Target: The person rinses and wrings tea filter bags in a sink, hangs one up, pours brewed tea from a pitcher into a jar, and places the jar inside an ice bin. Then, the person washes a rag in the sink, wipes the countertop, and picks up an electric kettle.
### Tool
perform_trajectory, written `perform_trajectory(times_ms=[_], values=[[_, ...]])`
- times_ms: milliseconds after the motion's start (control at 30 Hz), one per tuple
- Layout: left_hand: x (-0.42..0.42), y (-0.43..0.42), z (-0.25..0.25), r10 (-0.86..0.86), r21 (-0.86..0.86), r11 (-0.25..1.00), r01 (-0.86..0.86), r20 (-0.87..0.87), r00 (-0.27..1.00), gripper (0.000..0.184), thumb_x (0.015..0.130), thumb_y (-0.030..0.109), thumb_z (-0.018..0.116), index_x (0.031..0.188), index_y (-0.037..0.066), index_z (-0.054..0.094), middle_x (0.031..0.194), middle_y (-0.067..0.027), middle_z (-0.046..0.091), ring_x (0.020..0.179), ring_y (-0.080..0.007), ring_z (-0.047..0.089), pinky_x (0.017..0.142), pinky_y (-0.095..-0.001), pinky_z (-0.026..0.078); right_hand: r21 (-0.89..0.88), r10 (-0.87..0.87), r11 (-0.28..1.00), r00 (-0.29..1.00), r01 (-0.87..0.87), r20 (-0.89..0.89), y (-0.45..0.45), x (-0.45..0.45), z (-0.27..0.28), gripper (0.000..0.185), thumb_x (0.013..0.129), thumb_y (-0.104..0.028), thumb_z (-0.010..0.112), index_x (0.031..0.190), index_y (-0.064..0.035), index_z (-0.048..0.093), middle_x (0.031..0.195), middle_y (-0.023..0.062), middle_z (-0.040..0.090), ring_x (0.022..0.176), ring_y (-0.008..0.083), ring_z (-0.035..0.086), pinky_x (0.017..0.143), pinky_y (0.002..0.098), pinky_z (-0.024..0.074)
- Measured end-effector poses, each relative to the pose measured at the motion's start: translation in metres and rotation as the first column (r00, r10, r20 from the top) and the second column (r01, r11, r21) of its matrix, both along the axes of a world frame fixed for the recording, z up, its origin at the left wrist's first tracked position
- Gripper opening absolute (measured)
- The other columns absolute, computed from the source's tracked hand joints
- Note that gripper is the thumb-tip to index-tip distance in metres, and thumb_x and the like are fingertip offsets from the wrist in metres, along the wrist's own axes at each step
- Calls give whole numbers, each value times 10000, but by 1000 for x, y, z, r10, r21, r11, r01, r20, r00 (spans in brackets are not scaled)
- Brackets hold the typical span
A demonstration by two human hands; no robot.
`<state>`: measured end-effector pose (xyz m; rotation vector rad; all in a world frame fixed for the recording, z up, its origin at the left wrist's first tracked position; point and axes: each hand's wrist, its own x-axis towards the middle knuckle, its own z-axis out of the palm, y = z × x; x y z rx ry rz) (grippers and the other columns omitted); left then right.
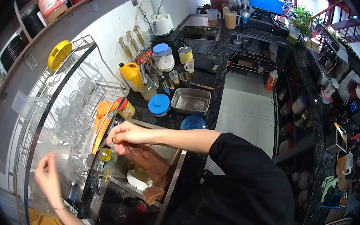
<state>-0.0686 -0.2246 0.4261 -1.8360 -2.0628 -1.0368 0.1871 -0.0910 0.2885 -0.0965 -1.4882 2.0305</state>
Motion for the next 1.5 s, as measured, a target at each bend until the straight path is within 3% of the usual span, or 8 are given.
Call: perform_trajectory(times_ms=[133,267,333,567,800,1167,1333,1500], values=[[61,-3,-18,317,382,917,-117,-520,793,230,777,186,618,955,41,616,825,-52,575,750,-192,506,726,-283,414,-224,-133,969,982,101,-132,-11,-10,12,149,811,-26,471,897,27,581,733,106,634,613,127,577,588,201,464],[106,-5,-40,-69,302,953,37,96,993,80,714,91,664,743,40,610,761,-44,588,650,-165,492,598,-250,405,-368,-213,916,972,163,-101,-16,-13,23,177,801,-41,527,949,21,600,806,99,644,714,130,582,692,211,467],[113,5,-54,-199,284,939,195,-18,980,72,703,74,675,697,30,618,630,-35,561,556,-164,469,536,-253,382,-374,-219,911,972,173,-85,-14,-18,24,163,806,-61,554,941,9,612,863,88,638,777,127,575,730,217,460],[107,32,-93,-326,249,942,223,539,777,139,744,14,649,880,-16,658,788,-66,647,674,-81,556,615,-168,441,-494,-17,869,996,-27,-85,-17,-25,43,192,840,-122,569,994,-14,606,930,56,603,850,114,542,749,201,435],[94,21,-87,-402,265,911,317,744,534,168,757,13,640,920,-27,646,815,-79,655,733,-103,589,675,-169,461,-365,-3,931,998,-23,-71,-24,-42,50,225,843,-115,561,1026,13,595,999,65,614,873,122,555,817,223,416],[38,-49,-16,-275,139,961,238,536,798,128,757,47,651,860,-30,647,795,-76,650,704,-97,579,672,-176,462,-90,0,996,999,-4,-38,-53,-92,93,230,826,-143,589,1010,-8,612,841,49,616,736,97,545,769,242,414],[12,-118,29,-96,-170,974,150,292,952,136,752,92,655,829,-20,654,777,-68,645,685,-110,575,619,-196,470,155,82,986,992,-67,-94,-96,-130,117,181,785,-126,637,934,-24,650,874,53,639,726,102,565,701,221,442],[-37,-188,73,-105,8,990,139,699,708,111,729,122,625,778,28,657,665,-40,622,533,-104,537,500,-166,441,285,175,947,981,-145,-82,-135,-177,140,249,833,-186,578,1008,-13,608,766,53,589,700,104,541,711,244,429]])
